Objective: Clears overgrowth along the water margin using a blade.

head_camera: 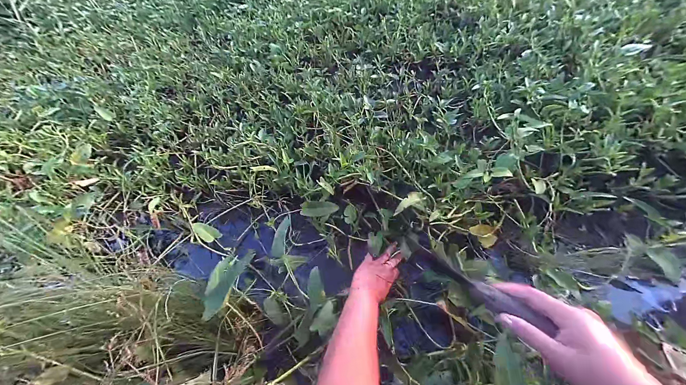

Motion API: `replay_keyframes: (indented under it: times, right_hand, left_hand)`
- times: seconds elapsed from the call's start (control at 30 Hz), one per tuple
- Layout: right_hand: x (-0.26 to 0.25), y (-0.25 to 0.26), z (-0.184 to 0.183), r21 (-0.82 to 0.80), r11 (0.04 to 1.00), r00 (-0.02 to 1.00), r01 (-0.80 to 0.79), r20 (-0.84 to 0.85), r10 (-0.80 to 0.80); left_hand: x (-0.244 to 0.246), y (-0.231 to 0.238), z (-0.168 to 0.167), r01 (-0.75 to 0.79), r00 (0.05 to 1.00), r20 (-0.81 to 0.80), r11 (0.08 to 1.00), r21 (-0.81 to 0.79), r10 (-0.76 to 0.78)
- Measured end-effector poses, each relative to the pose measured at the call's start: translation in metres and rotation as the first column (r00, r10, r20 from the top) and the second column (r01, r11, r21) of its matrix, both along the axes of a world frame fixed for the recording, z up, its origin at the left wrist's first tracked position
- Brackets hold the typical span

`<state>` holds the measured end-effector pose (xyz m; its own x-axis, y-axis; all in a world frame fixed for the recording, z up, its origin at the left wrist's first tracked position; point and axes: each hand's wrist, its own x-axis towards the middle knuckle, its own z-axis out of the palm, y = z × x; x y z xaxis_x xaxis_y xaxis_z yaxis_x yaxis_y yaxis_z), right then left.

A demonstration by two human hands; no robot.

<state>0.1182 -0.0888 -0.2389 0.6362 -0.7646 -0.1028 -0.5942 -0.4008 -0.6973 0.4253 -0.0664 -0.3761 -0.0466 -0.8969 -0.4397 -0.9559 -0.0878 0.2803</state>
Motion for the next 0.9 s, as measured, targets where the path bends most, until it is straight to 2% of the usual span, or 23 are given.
replay_keyframes:
  times: [0.07,0.17,0.27,0.37,0.43,0.47,0.6,0.67,0.77,0.83,0.9]
  right_hand:
    - [0.064,-0.016,-0.001,-0.040,0.995,0.994,-0.087,-0.065,0.085]
    - [0.154,-0.033,0.000,0.008,0.975,0.960,-0.221,-0.174,0.219]
    - [0.219,-0.039,-0.010,-0.016,0.955,0.940,-0.296,-0.180,0.289]
    - [0.241,-0.044,-0.014,-0.042,0.953,0.925,-0.300,-0.258,0.280]
    - [0.229,-0.055,-0.018,-0.036,0.943,0.884,-0.331,-0.362,0.297]
    - [0.214,-0.062,-0.019,-0.029,0.936,0.861,-0.350,-0.402,0.310]
    - [0.114,-0.093,-0.012,0.003,0.917,0.773,-0.399,-0.537,0.338]
    - [0.063,-0.101,-0.014,0.004,0.929,0.776,-0.370,-0.549,0.311]
    - [0.011,-0.086,-0.014,-0.074,0.953,0.880,-0.294,-0.410,0.240]
    - [-0.008,-0.068,-0.021,-0.158,0.959,0.957,-0.236,-0.211,0.200]
    - [-0.018,-0.050,-0.020,-0.161,0.974,0.984,-0.161,-0.097,0.147]
  left_hand:
    - [-0.006,-0.001,-0.001,-0.172,0.985,-0.038,0.985,-0.012,0.171]
    - [-0.022,0.002,0.018,-0.446,0.894,-0.072,0.894,-0.037,0.443]
    - [-0.018,0.007,0.032,-0.441,0.897,0.042,0.897,0.032,0.439]
    - [0.003,0.018,0.030,-0.291,0.957,0.053,0.951,0.105,0.287]
    - [0.017,0.031,0.027,-0.197,0.980,0.046,0.977,0.087,0.194]
    - [0.022,0.039,0.027,-0.198,0.980,0.029,0.977,0.076,0.196]
    - [0.030,0.068,0.026,-0.328,0.937,-0.098,0.941,0.086,0.336]
    - [0.030,0.073,0.026,-0.347,0.926,-0.147,0.937,0.032,0.348]
    - [0.019,0.059,0.027,-0.396,0.917,-0.104,0.913,-0.101,0.386]
    - [0.020,0.045,0.027,-0.531,0.845,-0.078,0.813,-0.239,0.528]
    - [0.029,0.026,0.021,-0.665,0.731,-0.094,0.675,-0.321,0.676]
